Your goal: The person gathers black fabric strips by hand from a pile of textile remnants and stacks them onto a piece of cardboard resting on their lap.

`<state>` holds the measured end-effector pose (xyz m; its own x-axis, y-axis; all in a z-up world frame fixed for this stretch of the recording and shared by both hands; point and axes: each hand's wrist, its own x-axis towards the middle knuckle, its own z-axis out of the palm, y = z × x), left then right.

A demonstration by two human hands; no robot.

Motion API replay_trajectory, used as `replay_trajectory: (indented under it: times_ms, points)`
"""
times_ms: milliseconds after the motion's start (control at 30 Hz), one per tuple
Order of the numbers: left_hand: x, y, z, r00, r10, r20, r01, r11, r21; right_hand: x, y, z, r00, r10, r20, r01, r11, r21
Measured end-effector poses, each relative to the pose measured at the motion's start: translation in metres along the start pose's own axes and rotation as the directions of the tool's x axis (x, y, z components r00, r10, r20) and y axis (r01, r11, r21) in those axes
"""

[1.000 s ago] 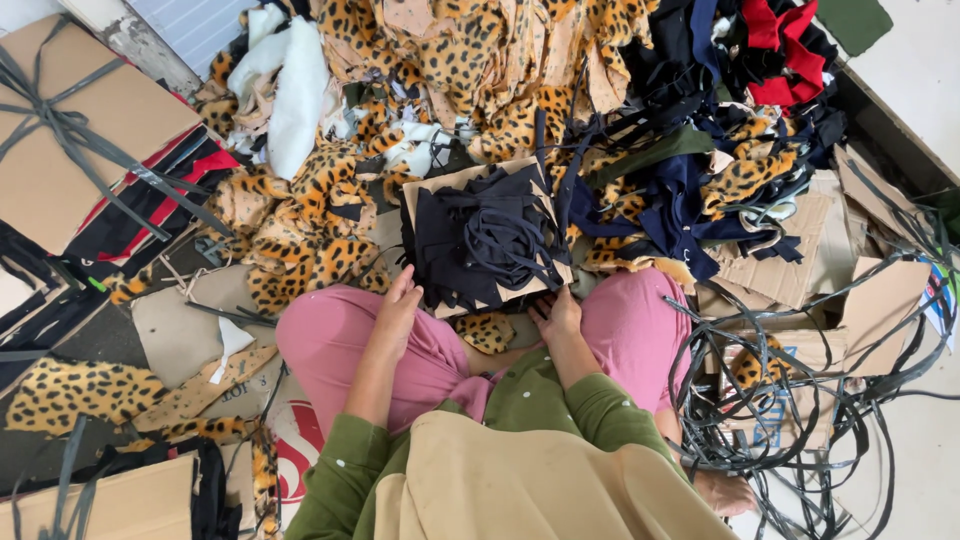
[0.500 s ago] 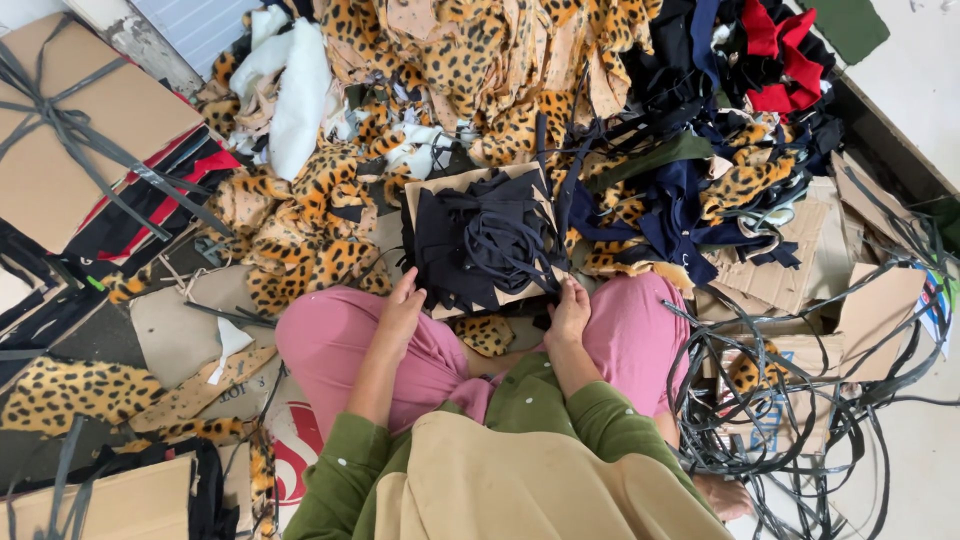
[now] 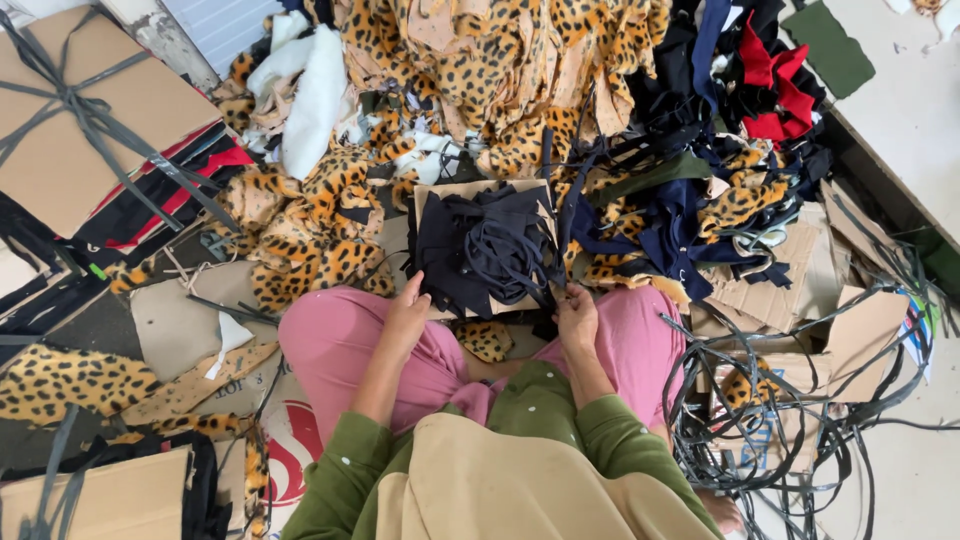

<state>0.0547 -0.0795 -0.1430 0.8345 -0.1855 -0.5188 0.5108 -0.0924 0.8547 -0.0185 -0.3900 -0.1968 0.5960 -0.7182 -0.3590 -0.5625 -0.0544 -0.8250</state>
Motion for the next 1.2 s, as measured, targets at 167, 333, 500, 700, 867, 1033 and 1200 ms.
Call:
replay_trajectory:
  times_ms: [167, 333, 500, 700, 867, 1033, 1200]
  points:
    - [0.005, -0.008, -0.003, 1.000, -0.009, -0.008, 0.009, 1.000, 0.028, -0.004, -0.001, -0.004, 0.997, 0.043, 0.066, -0.049, 0.995, 0.086]
    - [0.001, -0.003, 0.001, 0.999, 0.016, -0.028, -0.016, 1.000, 0.011, -0.038, -0.065, -0.015, 0.892, -0.447, -0.059, 0.413, 0.862, -0.294]
    - [-0.006, 0.008, 0.003, 1.000, 0.010, -0.020, -0.009, 0.998, 0.067, -0.052, -0.080, 0.019, 0.599, -0.798, 0.062, 0.698, 0.482, -0.530]
    - [-0.006, 0.004, 0.000, 0.998, 0.043, -0.035, -0.039, 0.993, 0.116, -0.074, -0.093, 0.040, 0.692, -0.513, 0.508, 0.718, 0.417, -0.557]
    - [0.001, -0.005, 0.002, 0.993, 0.119, -0.013, -0.111, 0.958, 0.266, -0.074, -0.098, 0.034, 0.699, -0.523, 0.488, 0.713, 0.451, -0.537]
    - [0.001, -0.029, 0.022, 0.877, 0.476, -0.069, -0.356, 0.738, 0.573, -0.061, -0.080, 0.037, 0.711, -0.391, 0.584, 0.701, 0.331, -0.631]
    - [-0.001, -0.027, 0.058, 0.768, 0.638, -0.059, -0.253, 0.387, 0.887, -0.073, -0.109, 0.025, 0.732, -0.283, 0.620, 0.681, 0.335, -0.652]
